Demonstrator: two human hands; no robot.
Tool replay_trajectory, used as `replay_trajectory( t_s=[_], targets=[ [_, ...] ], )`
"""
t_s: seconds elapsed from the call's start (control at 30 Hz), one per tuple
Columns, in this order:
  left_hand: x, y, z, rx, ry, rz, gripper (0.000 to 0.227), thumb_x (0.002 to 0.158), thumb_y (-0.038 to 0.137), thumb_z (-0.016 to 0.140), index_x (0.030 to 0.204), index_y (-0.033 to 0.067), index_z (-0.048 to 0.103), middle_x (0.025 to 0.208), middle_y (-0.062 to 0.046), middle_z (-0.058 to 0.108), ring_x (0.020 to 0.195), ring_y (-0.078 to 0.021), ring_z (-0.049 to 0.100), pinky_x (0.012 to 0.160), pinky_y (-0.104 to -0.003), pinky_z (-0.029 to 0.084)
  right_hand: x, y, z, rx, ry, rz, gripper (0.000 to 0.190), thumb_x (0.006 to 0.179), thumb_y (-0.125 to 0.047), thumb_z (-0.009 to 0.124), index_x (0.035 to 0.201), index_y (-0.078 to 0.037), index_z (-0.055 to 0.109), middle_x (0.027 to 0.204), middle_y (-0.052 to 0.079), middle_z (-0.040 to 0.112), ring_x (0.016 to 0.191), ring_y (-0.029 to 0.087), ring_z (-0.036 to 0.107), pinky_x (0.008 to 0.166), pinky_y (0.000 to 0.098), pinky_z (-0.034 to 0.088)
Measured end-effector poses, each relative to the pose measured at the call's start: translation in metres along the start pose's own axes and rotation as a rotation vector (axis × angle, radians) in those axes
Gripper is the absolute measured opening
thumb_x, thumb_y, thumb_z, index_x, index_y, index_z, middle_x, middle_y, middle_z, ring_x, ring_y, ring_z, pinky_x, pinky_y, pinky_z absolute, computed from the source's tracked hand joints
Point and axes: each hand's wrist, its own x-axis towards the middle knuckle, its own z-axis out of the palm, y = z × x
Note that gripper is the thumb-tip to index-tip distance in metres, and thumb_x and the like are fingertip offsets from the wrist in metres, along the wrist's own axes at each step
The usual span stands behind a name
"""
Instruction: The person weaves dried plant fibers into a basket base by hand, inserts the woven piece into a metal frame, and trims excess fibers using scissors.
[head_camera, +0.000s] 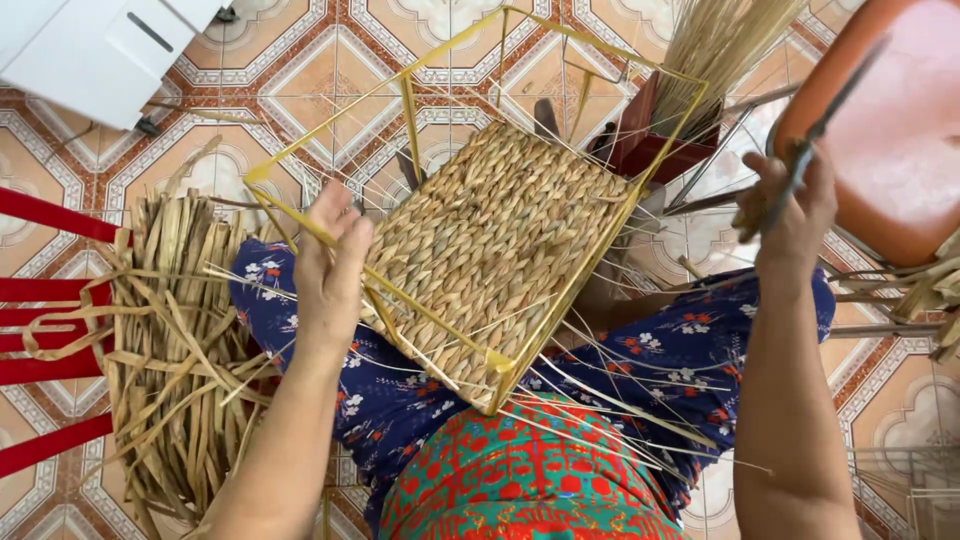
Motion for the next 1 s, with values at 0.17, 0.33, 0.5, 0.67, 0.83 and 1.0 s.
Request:
replay_trajectory(
  t_s=[0.17,0.33,0.5,0.67,0.83,1.0],
  targets=[
    [0.008,-0.006,0.001,-0.329,0.016,-0.062,0.064,0.094,0.019,0.056,0.151,-0.0048,0.039,0.152,-0.022,0.046,0.134,-0.0287,0.055,0.112,-0.040,0.045,0.068,0.076,0.000,-0.074,-0.016,-0.058,0.046,0.113,-0.024,0.071,0.144,-0.001,0.047,0.122,0.015,0.071,0.091,0.012,0.073,0.070,0.0267,0.059],
    [0.011,-0.013,-0.009,-0.468,-0.013,-0.091,0.057,0.089,0.004,0.052,0.144,-0.0083,0.045,0.142,-0.019,0.052,0.127,-0.0261,0.058,0.104,-0.038,0.050,0.070,0.079,0.026,0.067,-0.008,0.133,0.043,0.099,-0.030,0.065,0.127,-0.006,0.044,0.101,0.008,0.074,0.060,0.012,0.064,0.047,0.0266,0.051],
    [0.025,0.001,-0.028,-0.638,-0.026,-0.005,0.061,0.087,-0.004,0.047,0.148,-0.0070,0.044,0.132,-0.016,0.057,0.123,-0.0227,0.059,0.108,-0.035,0.051,0.037,0.069,0.018,0.072,-0.074,0.109,0.038,0.107,-0.017,0.070,0.137,-0.003,0.053,0.098,0.010,0.069,0.069,0.008,0.059,0.059,0.0209,0.046],
    [0.056,0.007,-0.027,-0.595,-0.093,0.154,0.064,0.086,-0.004,0.045,0.149,-0.0085,0.046,0.142,-0.011,0.056,0.129,-0.0212,0.058,0.111,-0.034,0.050,-0.002,0.031,0.010,0.263,0.006,0.091,0.034,0.105,-0.016,0.064,0.134,-0.006,0.051,0.096,0.010,0.071,0.067,0.008,0.063,0.055,0.0218,0.051],
    [0.101,-0.045,-0.017,-0.574,-0.145,0.146,0.062,0.088,-0.002,0.046,0.150,-0.0062,0.046,0.141,-0.014,0.056,0.126,-0.0221,0.059,0.108,-0.035,0.052,-0.020,0.050,-0.007,0.254,0.070,0.048,0.033,0.105,-0.012,0.066,0.135,-0.006,0.051,0.094,0.009,0.068,0.067,0.008,0.063,0.055,0.0220,0.052],
    [0.129,-0.099,-0.012,-0.465,-0.216,0.025,0.062,0.089,0.002,0.048,0.150,-0.0054,0.046,0.155,-0.013,0.047,0.122,-0.0216,0.062,0.100,-0.032,0.054,-0.030,0.081,-0.012,0.095,0.078,0.140,0.022,0.108,-0.009,0.068,0.128,-0.005,0.060,0.095,0.004,0.065,0.071,0.006,0.063,0.057,0.0187,0.050]
  ],
)
